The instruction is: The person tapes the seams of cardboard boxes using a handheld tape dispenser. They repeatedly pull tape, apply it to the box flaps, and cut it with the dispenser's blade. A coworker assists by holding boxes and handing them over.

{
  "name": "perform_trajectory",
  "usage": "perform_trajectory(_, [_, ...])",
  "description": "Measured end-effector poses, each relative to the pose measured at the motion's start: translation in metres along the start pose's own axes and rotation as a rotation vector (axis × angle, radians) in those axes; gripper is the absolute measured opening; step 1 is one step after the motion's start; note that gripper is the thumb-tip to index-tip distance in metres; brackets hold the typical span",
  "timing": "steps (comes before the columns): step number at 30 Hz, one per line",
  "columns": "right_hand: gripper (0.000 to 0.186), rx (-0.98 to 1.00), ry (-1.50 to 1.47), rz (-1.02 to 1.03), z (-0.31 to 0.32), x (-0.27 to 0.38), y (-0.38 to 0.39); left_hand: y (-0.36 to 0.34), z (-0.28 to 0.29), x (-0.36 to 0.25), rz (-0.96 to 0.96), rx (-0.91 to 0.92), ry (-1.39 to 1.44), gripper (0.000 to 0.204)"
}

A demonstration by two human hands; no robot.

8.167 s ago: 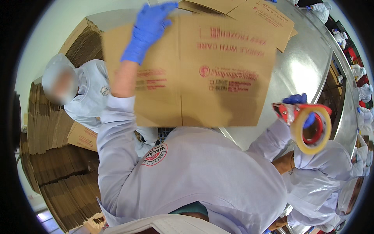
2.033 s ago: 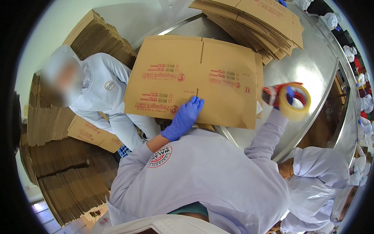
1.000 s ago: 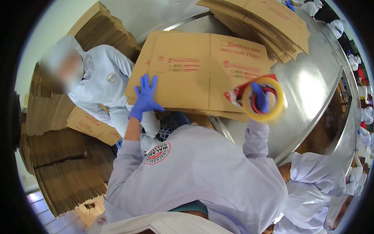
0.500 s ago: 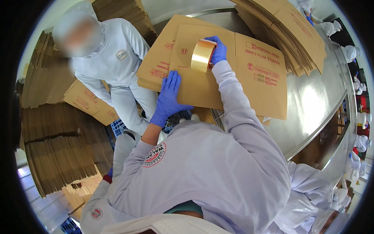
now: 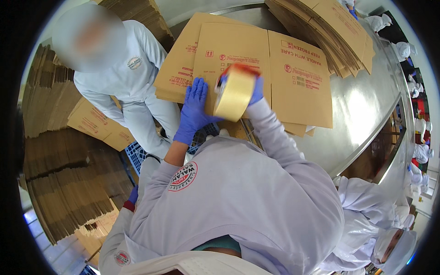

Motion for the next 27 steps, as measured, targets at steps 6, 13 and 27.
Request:
perform_trajectory(6, [0.019,-0.051,0.629,0.966,-0.036,0.106,-0.040,0.003,0.000,-0.001,0.064,0.037,0.017,0.104])
perform_trajectory(13, [0.020,-0.050,0.230,0.262,0.055,0.047,-0.132,0.002,0.003,-0.003,0.021,-0.013,-0.006,0.103])
perform_trajectory(27, [0.019,-0.232,0.870,0.322,0.073,0.010,-0.023,0.008,-0.001,-0.003,-0.053,-0.077,-0.049,0.100])
Point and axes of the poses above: each hand's wrist, its own y-axis away from the middle knuckle, its own z-axis out of the back of the hand, x = y × z, the point moved 7 cm from there along -y, towards the middle knuckle, and after that the axes turned 11 degrees about -x, right-handed, at the moved point
